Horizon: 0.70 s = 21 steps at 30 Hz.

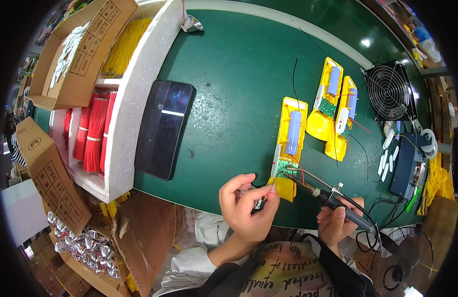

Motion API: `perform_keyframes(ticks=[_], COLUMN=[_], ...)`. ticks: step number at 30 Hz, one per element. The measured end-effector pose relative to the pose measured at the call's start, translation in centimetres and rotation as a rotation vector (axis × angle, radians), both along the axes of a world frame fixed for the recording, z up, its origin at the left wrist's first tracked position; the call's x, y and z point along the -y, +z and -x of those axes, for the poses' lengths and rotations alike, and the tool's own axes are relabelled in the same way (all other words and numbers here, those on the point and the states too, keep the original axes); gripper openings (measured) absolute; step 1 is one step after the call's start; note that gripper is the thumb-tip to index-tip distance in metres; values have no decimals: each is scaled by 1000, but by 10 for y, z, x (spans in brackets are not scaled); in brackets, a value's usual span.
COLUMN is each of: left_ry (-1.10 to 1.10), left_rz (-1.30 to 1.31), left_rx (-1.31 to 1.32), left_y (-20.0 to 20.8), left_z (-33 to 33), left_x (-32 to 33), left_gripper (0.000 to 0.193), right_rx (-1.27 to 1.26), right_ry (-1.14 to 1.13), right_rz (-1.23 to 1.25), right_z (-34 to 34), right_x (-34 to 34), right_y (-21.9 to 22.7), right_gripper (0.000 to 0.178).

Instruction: The person assembles flashlights by soldering wires to circuit boards and reflectors inside plastic flashlight housings using a soldering iron, retrieving components from boxes and the conveyor belt, and placing finished units onto the conveyor belt.

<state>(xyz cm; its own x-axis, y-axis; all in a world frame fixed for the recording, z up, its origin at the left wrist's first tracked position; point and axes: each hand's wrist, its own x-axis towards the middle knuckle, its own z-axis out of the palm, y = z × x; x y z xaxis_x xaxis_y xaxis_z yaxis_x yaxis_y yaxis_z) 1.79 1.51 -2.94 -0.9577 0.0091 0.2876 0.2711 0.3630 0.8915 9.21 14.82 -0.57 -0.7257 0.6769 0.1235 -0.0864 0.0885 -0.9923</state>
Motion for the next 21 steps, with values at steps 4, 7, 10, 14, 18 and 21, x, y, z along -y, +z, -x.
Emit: perform_keyframes(ticks=[4, 7, 10, 14, 18, 21], left_ry=[0, -4, -7, -2, 2, 0], left_rz=[-6, 6, -6, -33, -32, -9], left_rx=[-7, -20, -21, -18, -8, -3], left_y=[-1, -1, -3, -5, -5, -2], left_z=[0, 0, -1, -2, -2, -1], left_x=[0, 0, 0, 0, -1, -1], left_gripper=[15, 15, 15, 15, 15, 14], right_rx=[-14, 6, 0, -9, -22, -33], right_ry=[23, 14, 13, 6, -27, -72], right_rz=[-5, -21, -41, -40, -41, -44], right_z=[0, -3, -3, -7, -11, -18], right_x=[-1, -1, -1, -3, -5, -9], right_y=[0, 1, 1, -1, -1, -2], right_gripper=[31, 31, 32, 32, 33, 34])
